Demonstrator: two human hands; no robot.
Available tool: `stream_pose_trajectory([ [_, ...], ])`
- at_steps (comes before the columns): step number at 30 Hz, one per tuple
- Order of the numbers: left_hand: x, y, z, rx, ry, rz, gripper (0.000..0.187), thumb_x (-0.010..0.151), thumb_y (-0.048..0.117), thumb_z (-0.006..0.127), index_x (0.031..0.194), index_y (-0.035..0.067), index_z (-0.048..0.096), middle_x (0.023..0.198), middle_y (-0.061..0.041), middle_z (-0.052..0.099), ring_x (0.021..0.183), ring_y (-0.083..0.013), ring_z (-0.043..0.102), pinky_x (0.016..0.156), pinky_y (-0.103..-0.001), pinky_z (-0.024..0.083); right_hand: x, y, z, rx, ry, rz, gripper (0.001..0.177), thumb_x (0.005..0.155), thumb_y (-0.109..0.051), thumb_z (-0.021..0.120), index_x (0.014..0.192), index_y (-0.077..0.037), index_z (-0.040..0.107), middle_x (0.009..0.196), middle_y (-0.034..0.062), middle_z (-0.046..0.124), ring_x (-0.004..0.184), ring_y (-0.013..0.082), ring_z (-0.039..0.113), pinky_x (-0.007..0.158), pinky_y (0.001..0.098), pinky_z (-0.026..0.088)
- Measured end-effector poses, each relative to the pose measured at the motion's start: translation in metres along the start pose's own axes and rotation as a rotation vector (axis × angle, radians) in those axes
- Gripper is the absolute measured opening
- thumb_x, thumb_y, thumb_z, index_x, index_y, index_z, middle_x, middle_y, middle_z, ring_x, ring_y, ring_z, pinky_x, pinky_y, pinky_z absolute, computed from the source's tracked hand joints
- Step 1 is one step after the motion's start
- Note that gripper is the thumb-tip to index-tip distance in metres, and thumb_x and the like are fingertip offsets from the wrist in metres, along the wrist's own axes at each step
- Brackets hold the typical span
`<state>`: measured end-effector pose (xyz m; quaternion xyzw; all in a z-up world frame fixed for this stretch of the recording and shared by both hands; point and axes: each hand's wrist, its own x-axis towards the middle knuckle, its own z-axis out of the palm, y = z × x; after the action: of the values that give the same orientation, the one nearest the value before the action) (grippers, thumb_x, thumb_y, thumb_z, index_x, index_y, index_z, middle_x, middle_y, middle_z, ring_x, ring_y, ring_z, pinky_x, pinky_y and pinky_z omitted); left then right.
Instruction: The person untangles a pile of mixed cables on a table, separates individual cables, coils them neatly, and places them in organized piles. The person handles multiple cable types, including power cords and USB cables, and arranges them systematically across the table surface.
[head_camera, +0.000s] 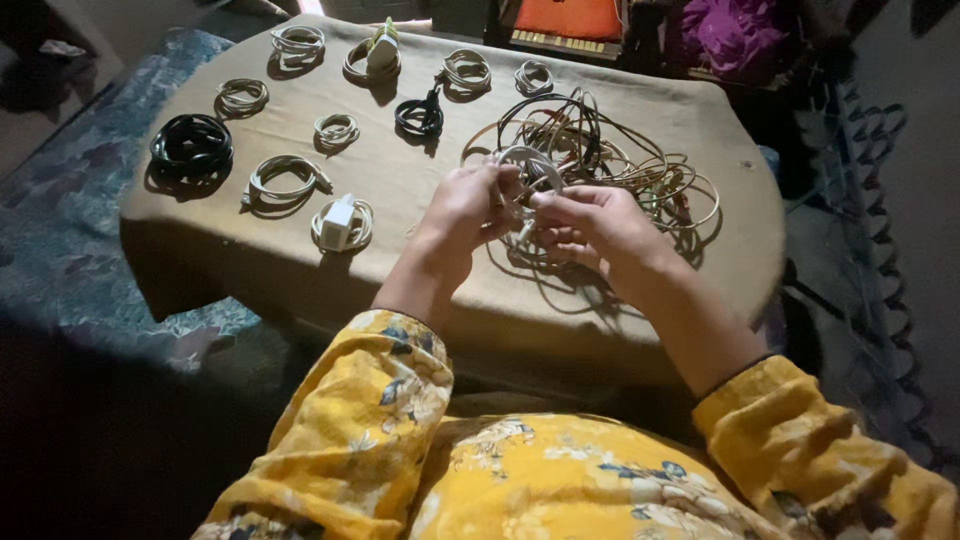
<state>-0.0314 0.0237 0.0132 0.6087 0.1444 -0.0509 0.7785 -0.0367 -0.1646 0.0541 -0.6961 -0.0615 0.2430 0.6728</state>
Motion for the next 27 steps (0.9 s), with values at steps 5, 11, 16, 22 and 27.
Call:
stream_pose_trajectory([
  [5,0.009,-0.013,-0.006,0.034,-0.071,0.097,0.032,0.104,0.035,0.051,0.098,0.012,0.072,0.078,0.001,0.071,0.064,-0.0085,0.066,0.058,-0.026,0.054,-0.001,0.007,0.001,0.068,0.031,0.042,0.016,0.094,-0.015,0.066,0.100,-0.001,0.071,0.090,0.0085,0.073,0.081,0.0161,0.071,0.079,0.0335,0.063],
  [11,0.001,-0.009,-0.014,0.425,0.248,0.280,0.027,0.091,0.028,0.069,0.104,0.006,0.079,0.088,-0.006,0.081,0.076,-0.0121,0.077,0.071,-0.028,0.060,-0.002,0.012,0.000,0.093,0.048,0.068,0.015,0.095,-0.013,0.066,0.100,0.000,0.072,0.091,0.0096,0.073,0.082,0.0172,0.071,0.082,0.0351,0.064],
  [16,-0.022,0.007,-0.020,0.612,0.292,0.259,0.032,0.087,0.032,0.072,0.105,0.007,0.079,0.093,-0.009,0.081,0.081,-0.0139,0.077,0.077,-0.028,0.059,-0.007,0.011,0.006,0.054,0.056,0.074,0.017,0.094,-0.014,0.068,0.099,0.001,0.073,0.091,0.0118,0.073,0.082,0.0190,0.073,0.085,0.0348,0.066],
  [22,-0.027,0.005,-0.024,0.616,0.291,0.221,0.032,0.089,0.032,0.072,0.106,0.006,0.078,0.092,-0.007,0.080,0.082,-0.0143,0.076,0.078,-0.030,0.060,-0.011,0.009,0.016,0.045,0.094,0.112,0.016,0.093,-0.014,0.068,0.100,0.000,0.072,0.090,0.0106,0.073,0.082,0.0186,0.073,0.083,0.0348,0.064],
  [27,-0.021,-0.003,-0.043,0.105,0.006,0.021,0.032,0.096,0.033,0.068,0.110,0.004,0.073,0.089,-0.002,0.072,0.082,-0.0119,0.069,0.076,-0.034,0.060,-0.009,0.008,0.019,0.146,0.065,0.144,0.016,0.095,-0.013,0.063,0.099,0.001,0.070,0.087,0.0104,0.071,0.077,0.0179,0.070,0.079,0.0347,0.062],
])
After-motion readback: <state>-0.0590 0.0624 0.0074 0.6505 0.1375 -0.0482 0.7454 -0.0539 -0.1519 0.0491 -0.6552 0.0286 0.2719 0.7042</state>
